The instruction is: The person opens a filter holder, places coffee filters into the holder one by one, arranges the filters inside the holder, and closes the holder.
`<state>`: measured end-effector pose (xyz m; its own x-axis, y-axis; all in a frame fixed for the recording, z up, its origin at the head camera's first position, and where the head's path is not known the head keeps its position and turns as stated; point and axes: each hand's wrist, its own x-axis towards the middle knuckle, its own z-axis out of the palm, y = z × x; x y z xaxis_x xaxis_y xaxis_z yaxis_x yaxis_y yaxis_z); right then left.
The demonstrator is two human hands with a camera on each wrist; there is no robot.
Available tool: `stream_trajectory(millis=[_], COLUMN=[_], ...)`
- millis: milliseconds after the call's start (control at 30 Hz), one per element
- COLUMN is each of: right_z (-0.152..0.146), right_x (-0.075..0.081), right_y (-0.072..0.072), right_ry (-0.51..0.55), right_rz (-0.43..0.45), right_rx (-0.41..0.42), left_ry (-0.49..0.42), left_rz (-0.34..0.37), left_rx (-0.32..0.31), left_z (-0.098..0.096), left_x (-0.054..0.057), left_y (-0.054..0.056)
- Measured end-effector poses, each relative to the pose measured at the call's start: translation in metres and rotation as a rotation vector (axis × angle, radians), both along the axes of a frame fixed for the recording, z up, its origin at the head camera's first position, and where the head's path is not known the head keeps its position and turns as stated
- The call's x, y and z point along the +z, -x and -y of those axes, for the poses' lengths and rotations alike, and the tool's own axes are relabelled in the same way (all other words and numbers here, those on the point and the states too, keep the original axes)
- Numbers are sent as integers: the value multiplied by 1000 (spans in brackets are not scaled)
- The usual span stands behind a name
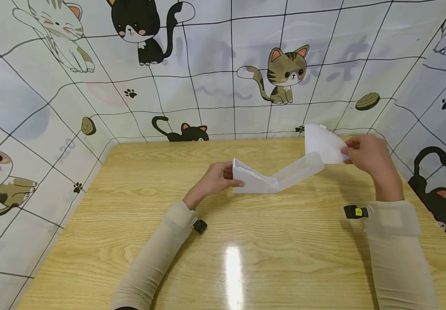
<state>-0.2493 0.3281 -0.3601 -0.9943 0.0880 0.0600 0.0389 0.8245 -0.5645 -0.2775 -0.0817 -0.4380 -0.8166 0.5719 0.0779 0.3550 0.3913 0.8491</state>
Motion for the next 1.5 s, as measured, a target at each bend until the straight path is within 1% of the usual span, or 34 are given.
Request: stream_trajectory(millis=[133, 267, 500, 833, 1033, 1300, 1500], right_z=[4, 8, 16, 30, 36, 44, 57], right_x=[6, 11, 20, 31, 35, 39, 39], right_y=[-2, -5, -10, -19, -24, -30, -31], right_ry=[-9, 6, 1, -10, -5, 15, 6], right_rz=[-34, -44, -81, -190, -277, -333, -380], right_rx=[-3, -6, -20, -33, -7, 19, 85], left_ry=[3, 7, 7, 16, 13, 12, 12], left_rz=[-4, -14, -14, -17, -14, -14, -13], left_rx=[-1, -2, -7, 4, 4, 1, 2], left_z=[0, 0, 1, 1, 1, 0, 1], left_x=[0, 0, 0, -1, 0, -1, -1], left_y=[0, 0, 0, 0, 0, 0, 1])
